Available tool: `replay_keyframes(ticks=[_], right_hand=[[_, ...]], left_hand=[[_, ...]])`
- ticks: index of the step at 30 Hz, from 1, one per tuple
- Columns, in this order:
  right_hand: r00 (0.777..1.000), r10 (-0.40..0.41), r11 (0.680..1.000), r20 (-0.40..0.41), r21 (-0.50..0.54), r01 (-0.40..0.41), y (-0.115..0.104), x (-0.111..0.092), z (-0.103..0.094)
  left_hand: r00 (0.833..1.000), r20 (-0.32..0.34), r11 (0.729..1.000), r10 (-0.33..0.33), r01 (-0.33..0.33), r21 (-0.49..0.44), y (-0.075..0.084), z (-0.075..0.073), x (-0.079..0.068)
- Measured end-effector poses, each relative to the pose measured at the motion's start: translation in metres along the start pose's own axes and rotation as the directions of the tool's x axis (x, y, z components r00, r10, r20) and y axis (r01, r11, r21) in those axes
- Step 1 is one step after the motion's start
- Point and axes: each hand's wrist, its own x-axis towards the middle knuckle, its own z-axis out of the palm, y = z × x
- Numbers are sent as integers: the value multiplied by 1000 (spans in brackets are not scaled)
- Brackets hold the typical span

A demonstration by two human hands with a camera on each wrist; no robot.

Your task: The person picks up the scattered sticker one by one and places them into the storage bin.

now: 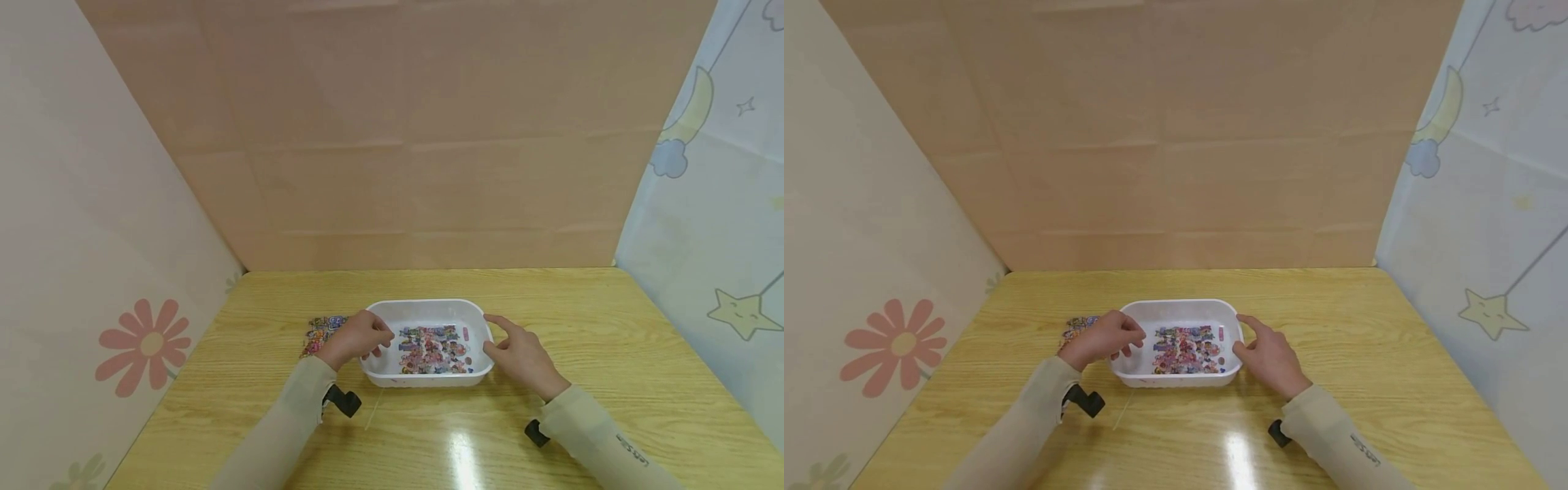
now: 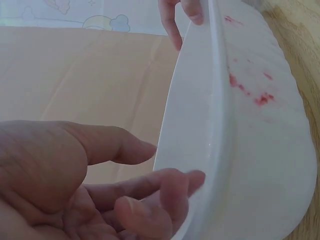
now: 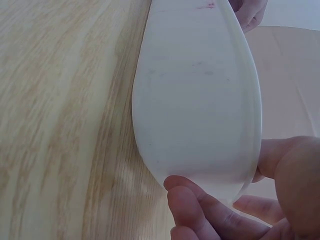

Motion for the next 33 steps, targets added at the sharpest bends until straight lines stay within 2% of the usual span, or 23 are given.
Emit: replay_keyframes(ticks=[3,6,8,11,15,20,23,25,28,33], right_hand=[[1000,0,1000,1,-2,0,0,0,0],[1000,0,1000,-2,-2,0,0,0,0],[1000,-2,1000,-3,0,2,0,0,0],[1000,-6,1000,-3,1,6,-1,0,0],[1000,-3,1000,1,6,3,-1,0,1],[1000,-1,1000,0,12,1,-1,-1,1],[1000,-8,1000,2,15,8,-1,-2,2],[1000,-12,1000,5,18,12,-1,-2,2],[1000,-9,1000,7,17,8,-1,-3,1],[1000,-3,1000,5,14,3,-2,-3,1]], left_hand=[[999,-26,998,41,-42,-43,-3,-2,2],[993,-88,994,84,-90,-65,-7,-5,2],[984,-149,991,94,-106,-76,-11,-8,2],[961,-262,992,92,-111,-58,-18,-14,2],[933,-358,998,43,-60,-37,-32,-23,2],[930,-367,999,-32,28,-16,-53,-34,-2],[921,-382,990,-81,117,72,-63,-38,-7],[913,-392,971,-110,184,155,-68,-40,-11],[909,-388,927,-151,267,265,-74,-42,-13],[913,-370,864,-170,319,389,-78,-43,-17]])
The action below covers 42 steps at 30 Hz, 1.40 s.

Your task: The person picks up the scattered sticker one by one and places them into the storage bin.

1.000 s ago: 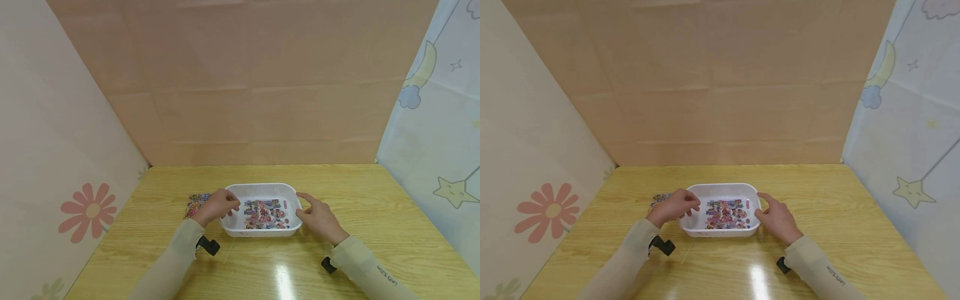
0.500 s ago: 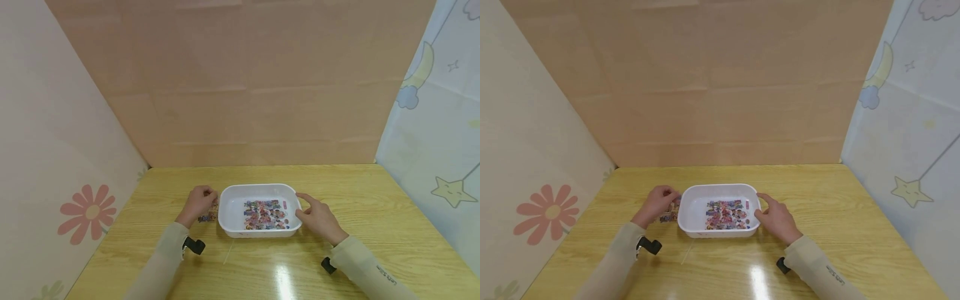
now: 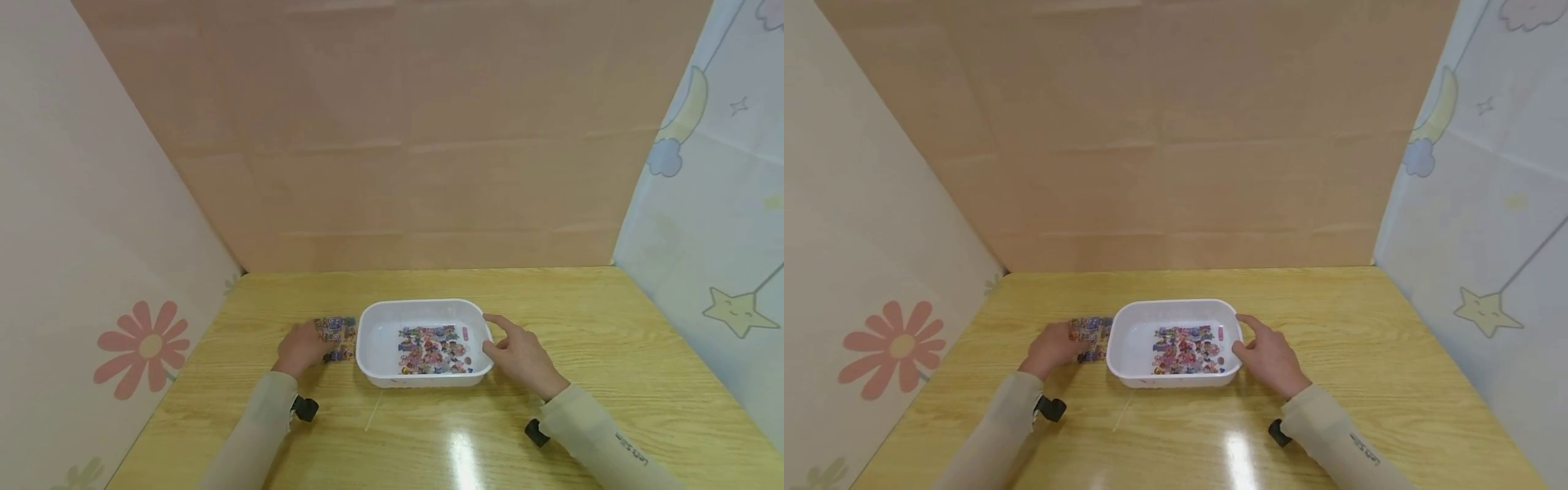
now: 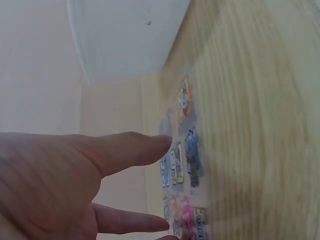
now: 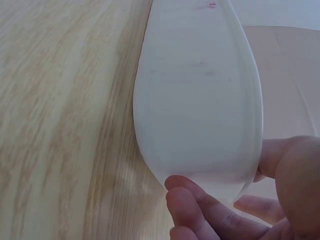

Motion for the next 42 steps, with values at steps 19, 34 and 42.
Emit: replay_keyframes(ticks=[19,34,42], right_hand=[[1000,-11,1000,-10,-15,11,4,0,2],[1000,-25,999,-8,-25,25,1,-2,0],[1000,1,1000,-7,-27,-1,1,-1,0]], left_hand=[[999,11,995,-51,49,91,-11,12,6],[999,16,990,-48,46,135,-2,8,2],[1000,-4,992,-27,27,122,-3,9,2]])
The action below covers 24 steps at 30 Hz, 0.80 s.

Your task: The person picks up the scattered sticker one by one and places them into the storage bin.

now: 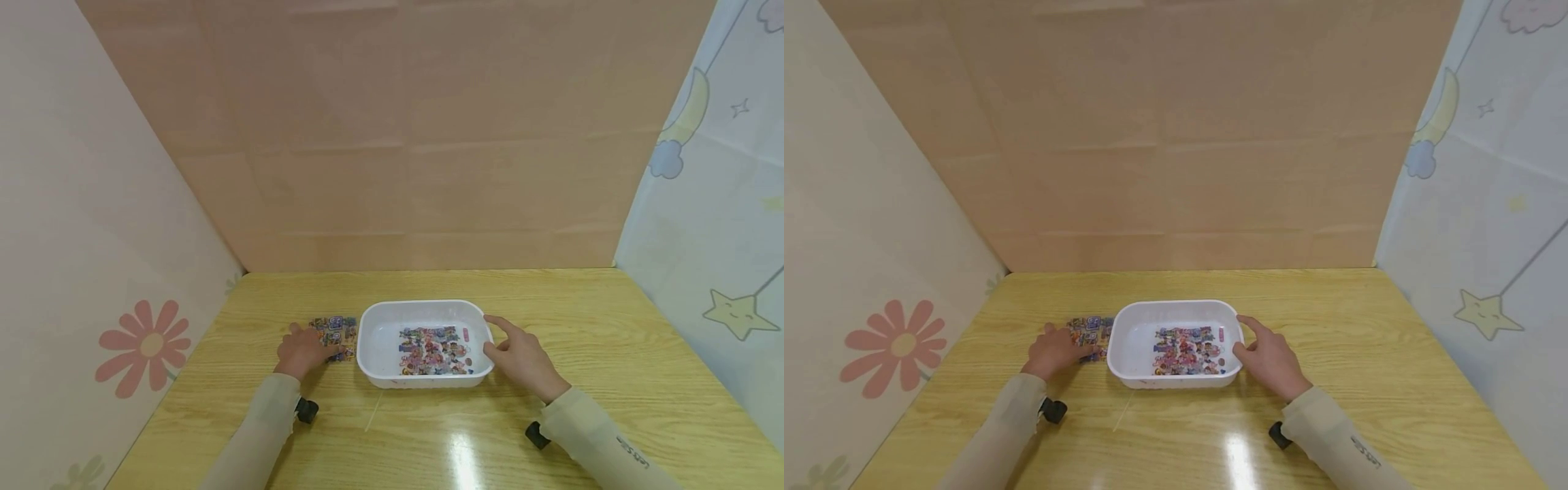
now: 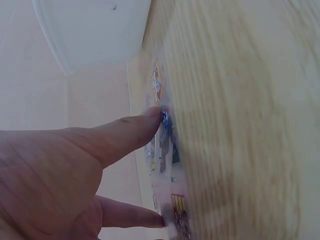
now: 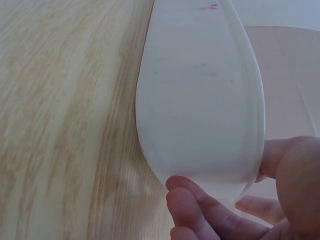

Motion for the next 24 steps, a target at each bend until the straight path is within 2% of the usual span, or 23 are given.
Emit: replay_keyframes(ticks=[15,20,24], right_hand=[[1000,8,1000,0,2,-8,-1,0,1],[1000,5,1000,0,9,-5,0,0,1],[1000,6,1000,4,15,-6,0,0,1]], left_hand=[[1000,1,999,10,-10,31,2,-1,1],[1000,-8,996,3,-4,-90,-4,-2,2],[1000,10,986,-6,7,-169,-10,-1,4]])
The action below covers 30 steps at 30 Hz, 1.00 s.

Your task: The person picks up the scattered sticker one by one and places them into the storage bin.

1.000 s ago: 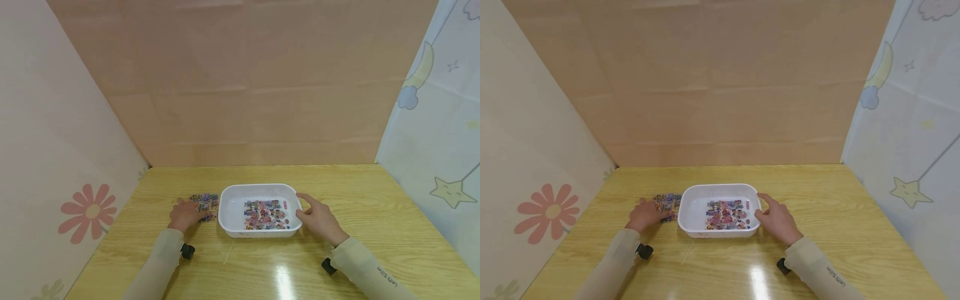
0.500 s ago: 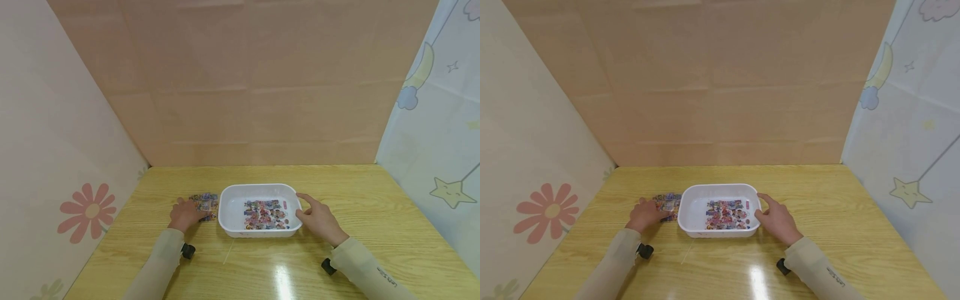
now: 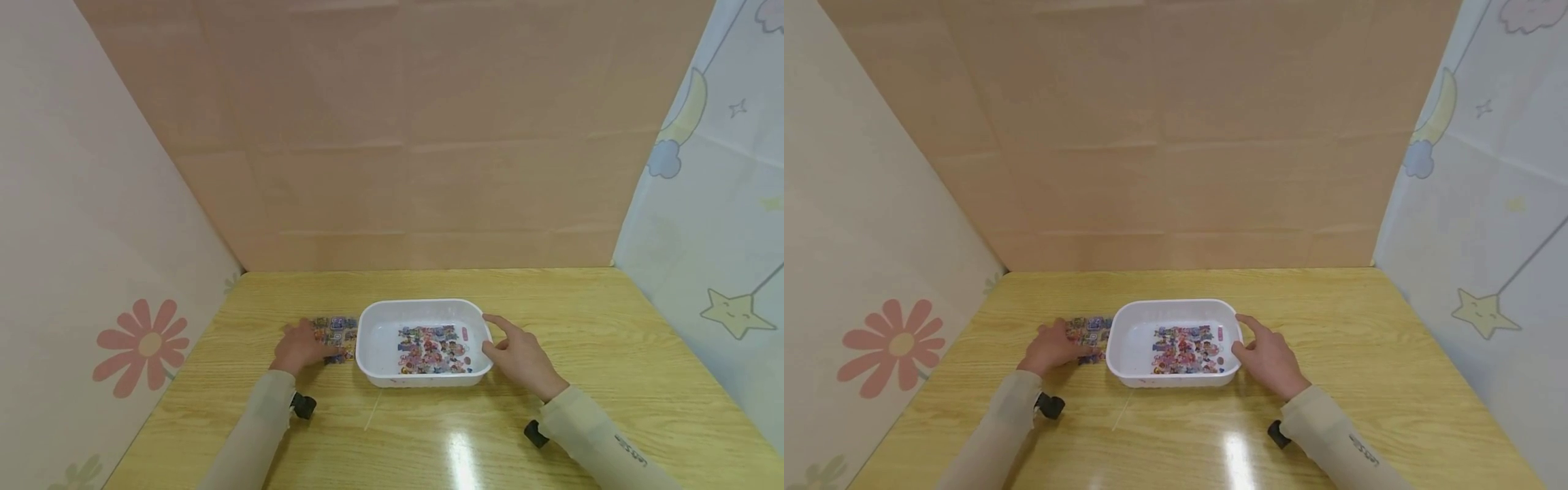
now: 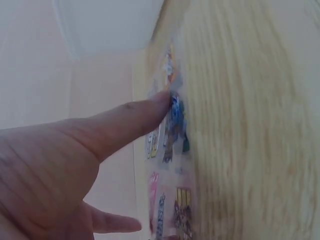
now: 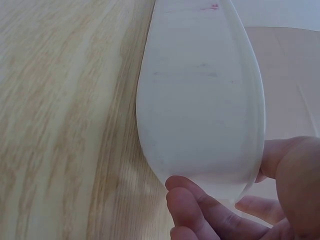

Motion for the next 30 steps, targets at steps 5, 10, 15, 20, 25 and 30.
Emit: replay_keyframes(ticks=[5,10,15,20,25,30], right_hand=[[1000,-5,1000,5,11,5,-1,0,0],[1000,-5,1000,6,12,4,-2,1,0],[1000,-4,1000,2,17,4,-3,0,0],[1000,-6,1000,0,19,6,-3,0,0],[1000,-4,1000,-3,15,4,-1,0,0],[1000,0,1000,-1,14,1,0,0,0]], left_hand=[[999,33,995,-15,19,-101,-11,-3,5],[999,42,982,-4,12,-191,-20,-14,8],[1000,28,970,-5,12,-243,-26,-23,11],[999,32,944,31,-19,-330,-35,-26,13],[998,25,913,52,-38,-405,-43,-27,13],[999,15,898,28,-18,-440,-47,-27,12]])
